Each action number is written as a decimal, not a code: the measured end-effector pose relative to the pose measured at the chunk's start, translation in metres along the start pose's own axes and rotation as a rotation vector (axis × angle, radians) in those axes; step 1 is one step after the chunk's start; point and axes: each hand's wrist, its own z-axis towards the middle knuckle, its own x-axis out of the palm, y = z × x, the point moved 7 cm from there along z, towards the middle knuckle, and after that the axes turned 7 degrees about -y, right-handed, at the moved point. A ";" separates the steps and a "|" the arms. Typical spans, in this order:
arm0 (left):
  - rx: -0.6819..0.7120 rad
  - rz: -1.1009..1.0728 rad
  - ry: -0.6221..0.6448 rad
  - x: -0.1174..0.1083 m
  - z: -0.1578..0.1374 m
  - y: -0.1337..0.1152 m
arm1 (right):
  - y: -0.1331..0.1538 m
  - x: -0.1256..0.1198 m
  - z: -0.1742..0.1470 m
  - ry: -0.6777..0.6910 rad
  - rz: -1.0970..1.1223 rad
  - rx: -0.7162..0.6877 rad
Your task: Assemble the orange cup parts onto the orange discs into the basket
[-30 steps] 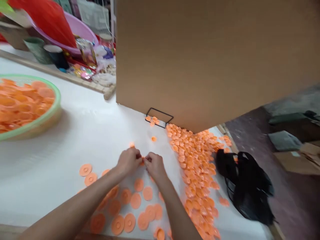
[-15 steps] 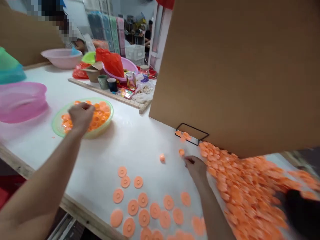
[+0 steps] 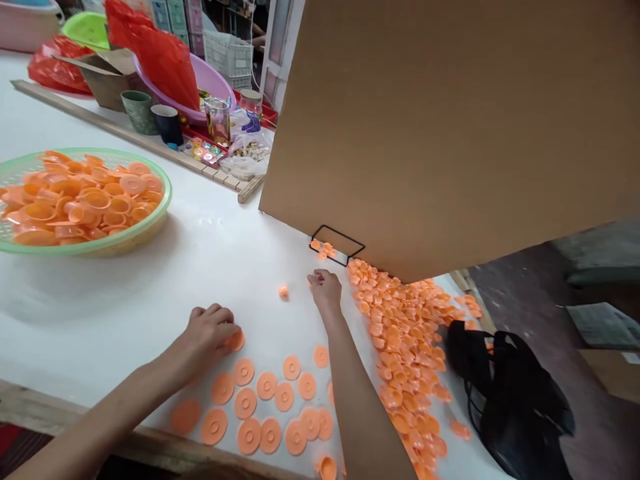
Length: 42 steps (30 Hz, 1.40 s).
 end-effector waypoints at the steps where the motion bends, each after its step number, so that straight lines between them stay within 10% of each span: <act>1: 0.002 0.002 0.009 0.003 0.005 -0.004 | 0.002 0.003 0.000 0.020 0.010 0.000; 14: 0.004 -0.053 0.011 0.031 0.045 -0.033 | 0.028 -0.014 -0.120 0.275 0.069 -0.152; 42: -0.038 -0.168 -0.026 0.030 0.039 -0.021 | 0.043 0.007 -0.129 0.278 0.016 -0.103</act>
